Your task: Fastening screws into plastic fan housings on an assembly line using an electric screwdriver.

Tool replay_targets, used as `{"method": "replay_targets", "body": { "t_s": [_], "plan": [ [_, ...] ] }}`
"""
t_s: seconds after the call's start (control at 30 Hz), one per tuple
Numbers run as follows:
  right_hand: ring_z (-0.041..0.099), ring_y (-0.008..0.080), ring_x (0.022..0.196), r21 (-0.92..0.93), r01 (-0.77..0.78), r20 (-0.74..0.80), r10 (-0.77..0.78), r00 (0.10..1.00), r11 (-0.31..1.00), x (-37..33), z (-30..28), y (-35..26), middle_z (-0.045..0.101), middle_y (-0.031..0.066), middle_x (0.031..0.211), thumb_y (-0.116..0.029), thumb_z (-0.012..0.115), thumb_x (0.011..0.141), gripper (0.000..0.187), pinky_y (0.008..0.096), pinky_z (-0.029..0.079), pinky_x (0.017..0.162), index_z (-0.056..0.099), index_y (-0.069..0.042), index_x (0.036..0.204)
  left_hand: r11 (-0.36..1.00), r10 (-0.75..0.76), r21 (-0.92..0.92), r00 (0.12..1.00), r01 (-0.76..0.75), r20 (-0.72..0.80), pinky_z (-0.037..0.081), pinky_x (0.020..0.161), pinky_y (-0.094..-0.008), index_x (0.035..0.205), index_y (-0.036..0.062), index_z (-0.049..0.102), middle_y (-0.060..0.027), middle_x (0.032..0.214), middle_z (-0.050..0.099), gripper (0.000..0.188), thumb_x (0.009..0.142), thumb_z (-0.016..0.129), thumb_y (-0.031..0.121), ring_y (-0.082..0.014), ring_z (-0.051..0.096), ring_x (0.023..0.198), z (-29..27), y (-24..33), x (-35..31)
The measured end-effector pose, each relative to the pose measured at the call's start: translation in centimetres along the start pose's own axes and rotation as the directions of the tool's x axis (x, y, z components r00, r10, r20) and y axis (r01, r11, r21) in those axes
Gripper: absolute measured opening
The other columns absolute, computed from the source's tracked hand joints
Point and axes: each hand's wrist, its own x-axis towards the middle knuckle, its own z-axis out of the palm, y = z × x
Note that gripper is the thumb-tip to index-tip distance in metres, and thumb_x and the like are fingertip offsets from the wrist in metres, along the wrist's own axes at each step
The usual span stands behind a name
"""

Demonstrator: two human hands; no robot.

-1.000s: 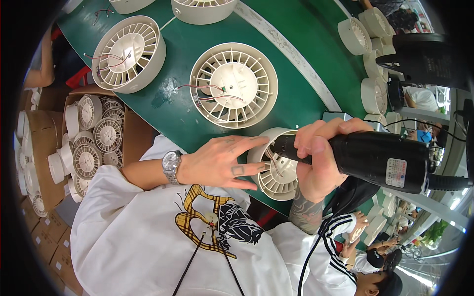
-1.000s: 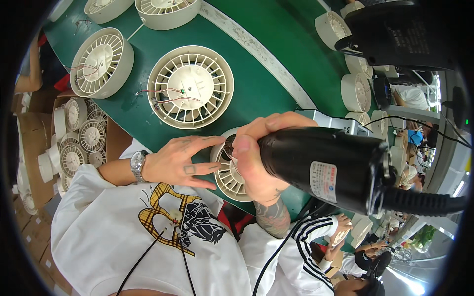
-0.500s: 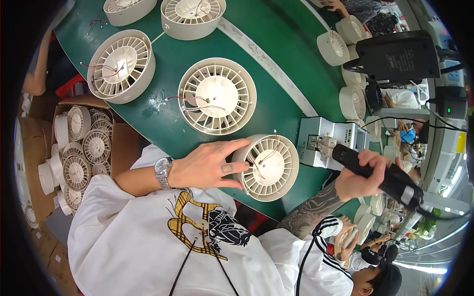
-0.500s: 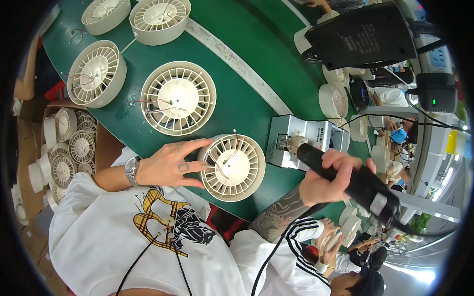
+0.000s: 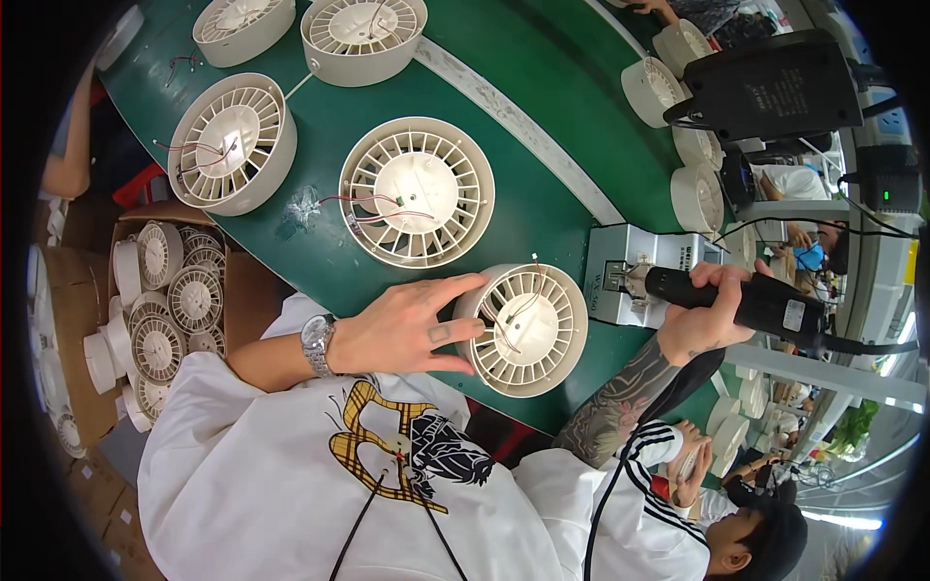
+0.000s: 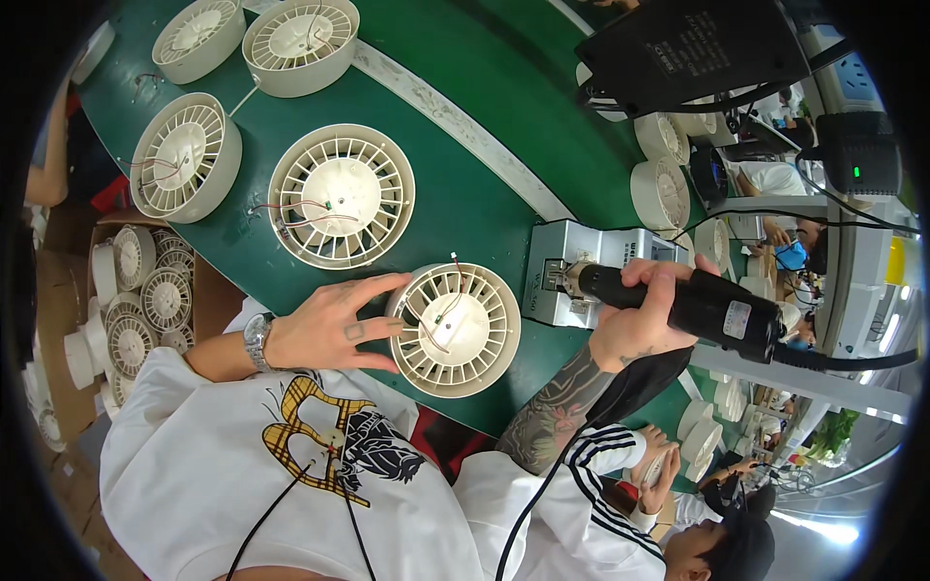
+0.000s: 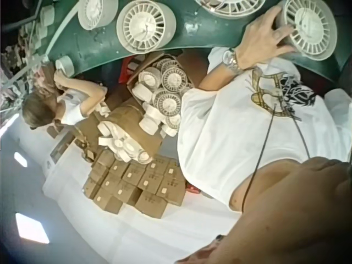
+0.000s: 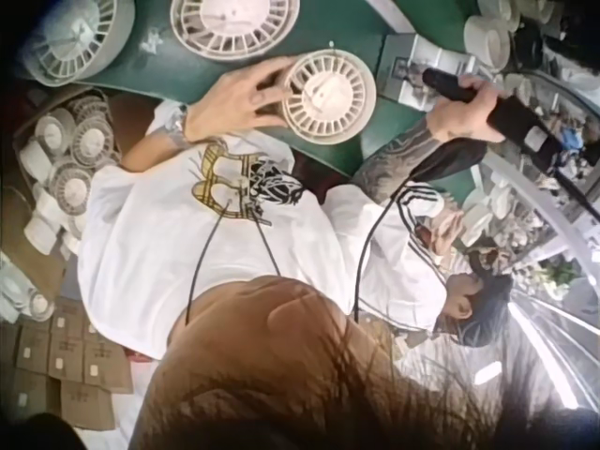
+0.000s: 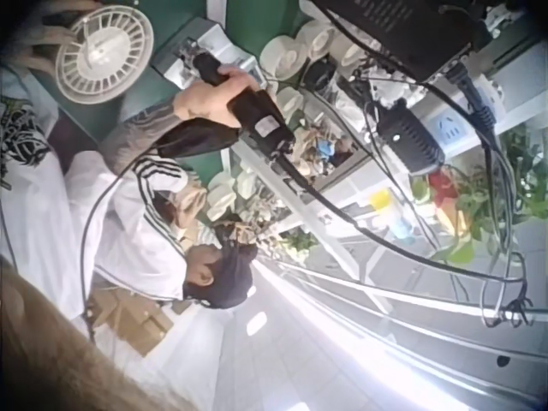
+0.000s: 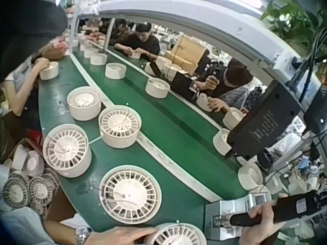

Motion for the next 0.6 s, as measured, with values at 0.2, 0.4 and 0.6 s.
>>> {"method": "replay_targets", "body": {
  "t_s": [0.2,0.4,0.6],
  "plan": [
    [0.045,0.0156,0.051,0.007,-0.053,0.0,0.053,0.999,0.999,0.0,0.0,0.1,0.048,0.0064,0.066,0.001,0.052,0.076,0.033,0.0308,0.042,0.052,0.045,0.004,0.108,1.0,-0.005,-0.021,1.0,0.005,0.003,0.053,0.077,-0.0389,0.101,0.014,0.056,-0.021,0.13,0.041,0.045,0.067,0.076,0.037,-0.0339,0.058,0.1,0.0,-0.1,0.0],
    [0.045,0.0159,0.054,0.027,-0.189,-0.004,0.189,0.982,0.982,0.6,-0.6,0.5,0.047,0.0054,0.065,0.0,0.052,0.076,0.027,0.0312,0.042,0.056,0.046,0.0,0.103,1.0,0.0,-0.024,1.0,0.001,0.014,0.053,0.077,-0.0389,0.101,0.0135,0.056,-0.0214,0.131,0.041,0.045,0.068,0.076,0.036,-0.0342,0.058,0.1,-0.1,0.0,0.1],
    [0.044,0.0158,0.053,0.163,-0.177,0.076,0.167,0.983,0.971,0.6,-0.7,-0.7,0.047,0.0057,0.066,-0.001,0.054,0.077,0.031,0.0308,0.041,0.056,0.046,0.001,0.106,1.0,0.003,-0.019,1.0,-0.003,0.014,0.053,0.078,-0.0388,0.101,0.0133,0.056,-0.0209,0.131,0.04,0.045,0.068,0.076,0.036,-0.0342,0.058,0.1,0.0,0.0,-0.1]
  ]
}}
